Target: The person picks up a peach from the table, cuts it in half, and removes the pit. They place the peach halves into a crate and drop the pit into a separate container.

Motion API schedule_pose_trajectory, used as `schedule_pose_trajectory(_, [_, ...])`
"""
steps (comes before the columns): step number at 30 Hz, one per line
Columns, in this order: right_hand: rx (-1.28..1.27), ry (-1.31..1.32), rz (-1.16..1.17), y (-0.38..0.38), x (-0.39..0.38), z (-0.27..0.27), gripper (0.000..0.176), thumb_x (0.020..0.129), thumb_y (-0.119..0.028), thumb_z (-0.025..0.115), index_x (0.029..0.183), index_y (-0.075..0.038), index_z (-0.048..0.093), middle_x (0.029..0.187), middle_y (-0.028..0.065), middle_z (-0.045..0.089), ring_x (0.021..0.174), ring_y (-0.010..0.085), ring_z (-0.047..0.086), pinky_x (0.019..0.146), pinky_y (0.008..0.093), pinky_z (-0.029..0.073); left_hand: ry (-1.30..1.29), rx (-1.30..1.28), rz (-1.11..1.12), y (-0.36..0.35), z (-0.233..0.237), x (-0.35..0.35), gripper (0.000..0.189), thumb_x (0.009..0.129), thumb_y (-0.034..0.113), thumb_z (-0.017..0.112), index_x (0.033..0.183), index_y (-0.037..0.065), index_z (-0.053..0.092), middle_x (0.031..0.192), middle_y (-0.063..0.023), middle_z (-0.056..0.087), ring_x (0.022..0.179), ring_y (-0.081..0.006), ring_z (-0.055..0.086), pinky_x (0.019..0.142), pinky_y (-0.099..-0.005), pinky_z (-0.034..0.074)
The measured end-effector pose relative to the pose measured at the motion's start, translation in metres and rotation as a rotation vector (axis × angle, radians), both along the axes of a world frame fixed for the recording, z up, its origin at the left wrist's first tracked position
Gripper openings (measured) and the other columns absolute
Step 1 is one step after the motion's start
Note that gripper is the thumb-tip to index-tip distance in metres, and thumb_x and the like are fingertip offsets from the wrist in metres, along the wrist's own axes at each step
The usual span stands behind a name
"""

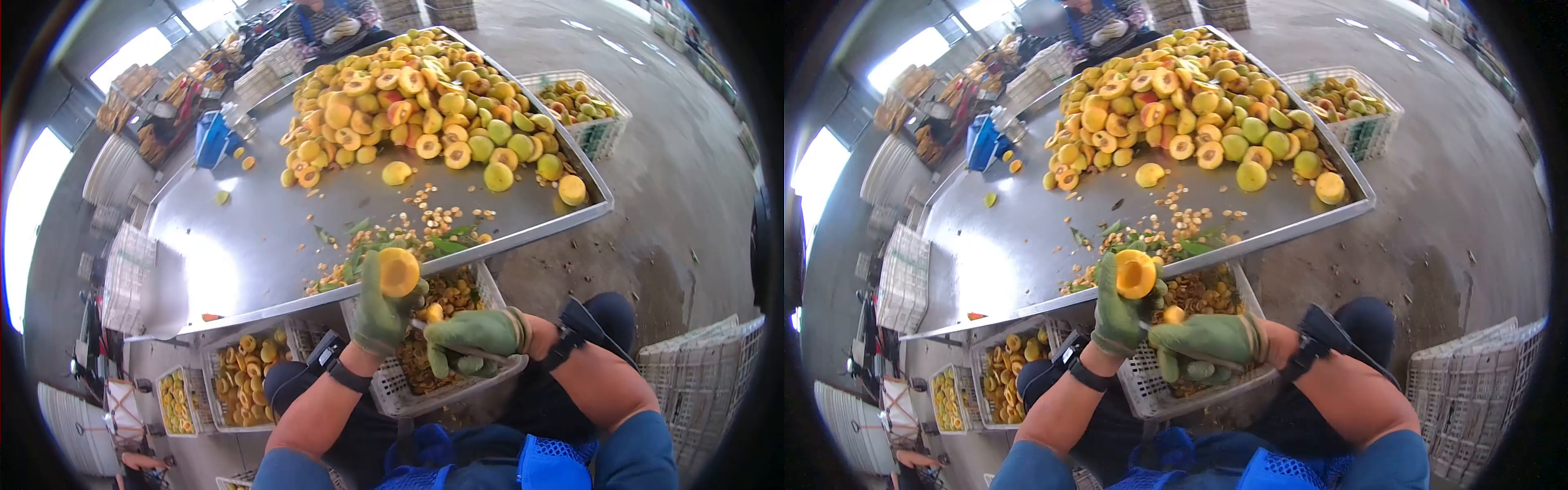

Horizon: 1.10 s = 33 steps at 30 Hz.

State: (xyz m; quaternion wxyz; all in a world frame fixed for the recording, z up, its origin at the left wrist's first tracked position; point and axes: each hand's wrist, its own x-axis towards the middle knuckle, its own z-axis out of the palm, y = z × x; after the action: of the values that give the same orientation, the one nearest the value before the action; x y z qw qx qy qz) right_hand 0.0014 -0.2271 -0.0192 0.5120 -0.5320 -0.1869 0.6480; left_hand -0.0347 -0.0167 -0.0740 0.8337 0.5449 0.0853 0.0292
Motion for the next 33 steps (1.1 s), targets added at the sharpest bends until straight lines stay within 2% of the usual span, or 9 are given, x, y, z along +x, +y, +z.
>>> schedule_pose_trajectory(2, [-0.273,-0.342,0.049,-0.001,0.001,-0.007,0.071,0.098,-0.067,0.049,0.092,-0.001,0.075,0.066,0.0054,0.061,0.059,0.0168,0.062,0.056,0.0323,0.052,0.116,-0.317,0.019,0.006,0.003,0.002,0.055,0.103,0.060,0.050,0.122,0.009,0.061,0.101,-0.0070,0.070,0.082,-0.0225,0.070,0.068,-0.0310,0.056])
schedule_pose_trajectory(12, [-0.336,-0.786,0.211,0.016,0.000,-0.033,0.054,0.100,-0.057,0.049,0.101,-0.010,0.076,0.091,0.0215,0.072,0.085,0.0411,0.068,0.085,0.0447,0.053,0.065,-0.340,0.051,0.040,0.033,-0.011,0.052,0.104,0.054,0.051,0.131,0.010,0.059,0.109,-0.0093,0.071,0.081,-0.0242,0.071,0.057,-0.0312,0.057])
schedule_pose_trajectory(14, [-0.101,-0.985,0.165,0.011,0.001,-0.067,0.054,0.098,-0.055,0.058,0.088,-0.003,0.071,0.072,0.0163,0.067,0.068,0.0282,0.068,0.067,0.0441,0.053,-0.171,-0.030,0.272,0.075,0.067,-0.032,0.053,0.106,0.052,0.049,0.135,0.009,0.056,0.112,-0.0088,0.070,0.085,-0.0228,0.071,0.060,-0.0302,0.057])
schedule_pose_trajectory(16, [0.029,-1.183,0.290,0.011,0.004,-0.073,0.046,0.097,-0.049,0.060,0.088,-0.005,0.070,0.073,0.0218,0.066,0.069,0.0350,0.066,0.068,0.0457,0.051,-0.277,0.385,0.549,0.120,0.089,-0.067,0.052,0.107,0.050,0.049,0.138,0.008,0.054,0.117,-0.0077,0.068,0.089,-0.0200,0.071,0.063,-0.0284,0.058])
schedule_pose_trajectory(19, [-0.361,-0.939,0.241,0.018,-0.004,-0.051,0.048,0.097,-0.052,0.056,0.099,-0.007,0.074,0.086,0.0201,0.072,0.086,0.0417,0.069,0.079,0.0468,0.053,-0.337,0.521,0.902,0.176,0.113,-0.139,0.050,0.108,0.046,0.047,0.139,0.007,0.053,0.118,-0.0051,0.067,0.089,-0.0155,0.070,0.066,-0.0256,0.058])
schedule_pose_trajectory(25, [-0.380,-1.053,0.252,0.022,-0.017,-0.063,0.048,0.096,-0.048,0.059,0.093,-0.002,0.071,0.084,0.0254,0.068,0.080,0.0446,0.067,0.071,0.0489,0.051,0.252,-0.058,1.178,0.325,-0.074,-0.287,0.040,0.103,0.042,0.060,0.124,0.008,0.066,0.110,-0.0071,0.069,0.093,-0.0189,0.069,0.074,-0.0326,0.061])
schedule_pose_trajectory(28, [-0.142,-1.272,0.467,0.007,-0.005,-0.120,0.032,0.099,-0.040,0.056,0.103,-0.012,0.072,0.080,0.0220,0.067,0.078,0.0384,0.069,0.068,0.0456,0.054,0.391,0.214,1.195,0.350,-0.171,-0.326,0.041,0.101,0.037,0.062,0.125,0.004,0.065,0.114,-0.0093,0.069,0.099,-0.0224,0.068,0.074,-0.0356,0.060])
schedule_pose_trajectory(30, [-0.139,-1.283,0.536,0.007,-0.002,-0.138,0.043,0.098,-0.046,0.056,0.108,-0.008,0.071,0.089,0.0247,0.067,0.086,0.0392,0.069,0.074,0.0457,0.054,0.457,0.929,1.049,0.338,-0.189,-0.331,0.036,0.103,0.034,0.059,0.123,0.004,0.063,0.115,-0.0096,0.067,0.103,-0.0244,0.066,0.083,-0.0369,0.055])
schedule_pose_trajectory(33, [-0.419,-1.068,0.559,0.020,-0.002,-0.148,0.073,0.092,-0.064,0.056,0.115,0.005,0.069,0.111,0.0320,0.069,0.105,0.0446,0.067,0.091,0.0468,0.052,0.456,1.093,1.012,0.284,-0.137,-0.282,0.037,0.102,0.030,0.058,0.128,0.004,0.061,0.124,-0.0194,0.065,0.112,-0.0361,0.062,0.095,-0.0418,0.050])
